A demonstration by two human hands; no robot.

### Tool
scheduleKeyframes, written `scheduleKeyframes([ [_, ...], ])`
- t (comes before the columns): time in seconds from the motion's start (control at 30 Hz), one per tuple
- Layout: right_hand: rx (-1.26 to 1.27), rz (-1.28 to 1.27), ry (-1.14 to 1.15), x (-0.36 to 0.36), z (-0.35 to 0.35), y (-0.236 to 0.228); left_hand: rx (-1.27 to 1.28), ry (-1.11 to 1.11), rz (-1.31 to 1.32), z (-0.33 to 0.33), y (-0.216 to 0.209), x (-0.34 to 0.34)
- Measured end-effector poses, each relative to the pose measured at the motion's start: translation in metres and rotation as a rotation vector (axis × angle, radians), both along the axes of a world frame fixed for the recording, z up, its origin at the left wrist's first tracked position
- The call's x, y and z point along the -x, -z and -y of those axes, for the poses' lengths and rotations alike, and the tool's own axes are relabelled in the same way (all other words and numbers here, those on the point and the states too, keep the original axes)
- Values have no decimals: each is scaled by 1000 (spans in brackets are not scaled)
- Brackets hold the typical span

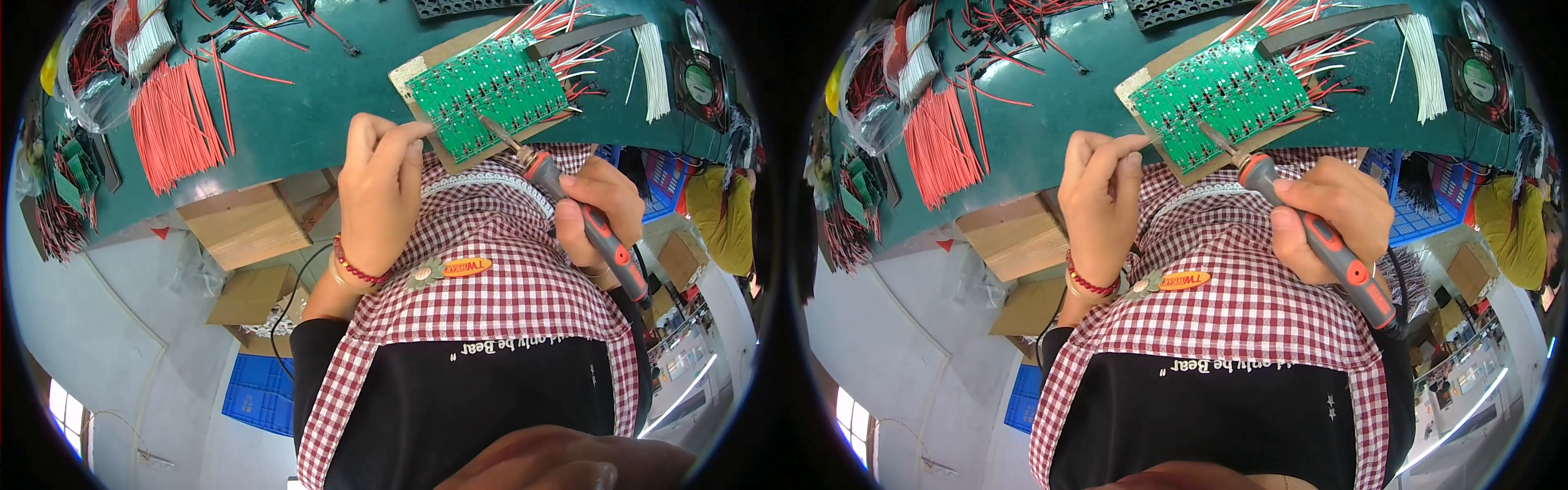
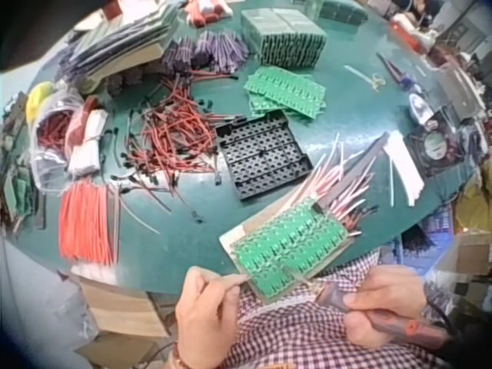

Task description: The person inserts wires into a circuit board, flips the board over with a backing plate, and solders the wire connections using a soldering iron.

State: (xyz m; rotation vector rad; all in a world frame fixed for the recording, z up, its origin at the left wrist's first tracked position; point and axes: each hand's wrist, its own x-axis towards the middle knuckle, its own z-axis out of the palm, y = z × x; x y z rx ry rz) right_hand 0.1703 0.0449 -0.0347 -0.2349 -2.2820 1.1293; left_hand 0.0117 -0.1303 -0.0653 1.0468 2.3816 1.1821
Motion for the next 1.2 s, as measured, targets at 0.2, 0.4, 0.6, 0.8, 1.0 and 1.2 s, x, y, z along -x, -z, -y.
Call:
scheduleKeyframes([
  [0.2,-30,43,-34,8,12,2,-29,-60,57,5,5,3],
  [0.4,-2,0,-55,9,15,8,-4,-72,-5,3,6,4],
  [0.6,-27,20,-49,12,18,14,-25,-63,-34,-2,13,3],
  [0.8,-88,48,-61,9,24,13,-24,-76,-16,-8,16,-1],
  [1.0,-208,25,-170,15,23,9,-75,-67,-61,-10,19,-2],
  [1.2,-136,-14,-44,6,16,7,-73,-96,51,0,14,-3],
])
